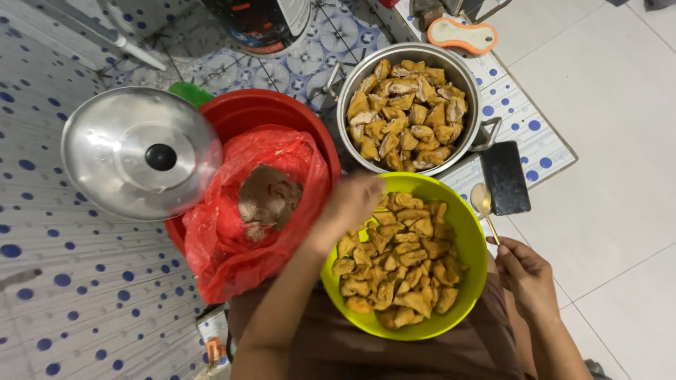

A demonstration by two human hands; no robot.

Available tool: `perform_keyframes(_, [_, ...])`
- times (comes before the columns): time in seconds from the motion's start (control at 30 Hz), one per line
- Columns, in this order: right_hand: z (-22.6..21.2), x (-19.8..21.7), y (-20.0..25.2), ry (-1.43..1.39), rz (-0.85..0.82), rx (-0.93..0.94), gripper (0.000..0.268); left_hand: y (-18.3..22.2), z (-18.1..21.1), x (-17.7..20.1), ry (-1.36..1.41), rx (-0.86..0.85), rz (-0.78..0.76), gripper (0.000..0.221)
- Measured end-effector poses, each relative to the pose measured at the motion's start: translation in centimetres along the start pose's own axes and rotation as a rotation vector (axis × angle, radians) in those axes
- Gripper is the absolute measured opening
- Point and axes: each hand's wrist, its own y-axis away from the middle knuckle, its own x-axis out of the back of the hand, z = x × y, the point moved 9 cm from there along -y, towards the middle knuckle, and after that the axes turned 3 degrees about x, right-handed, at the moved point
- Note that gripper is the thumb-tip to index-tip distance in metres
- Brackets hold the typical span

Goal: Stuffing fried tofu pieces with a meat or vegetable mixture using a spoon.

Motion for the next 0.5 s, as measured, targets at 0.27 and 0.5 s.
perform_keyframes(0.27, [-1.5, -2.7, 3.5, -0.146, -0.146, 0.056, 0.028, 7.3, -9.4, -14.3, -0.685, 0.123, -0.397, 0.018])
perform_keyframes(0.5, [-1.8, -1.7, 6.7, -0.176, -0.195, 0.053, 0.026, 6.4, -8.6, -13.5, -0.617, 0.283, -0.219, 0.031])
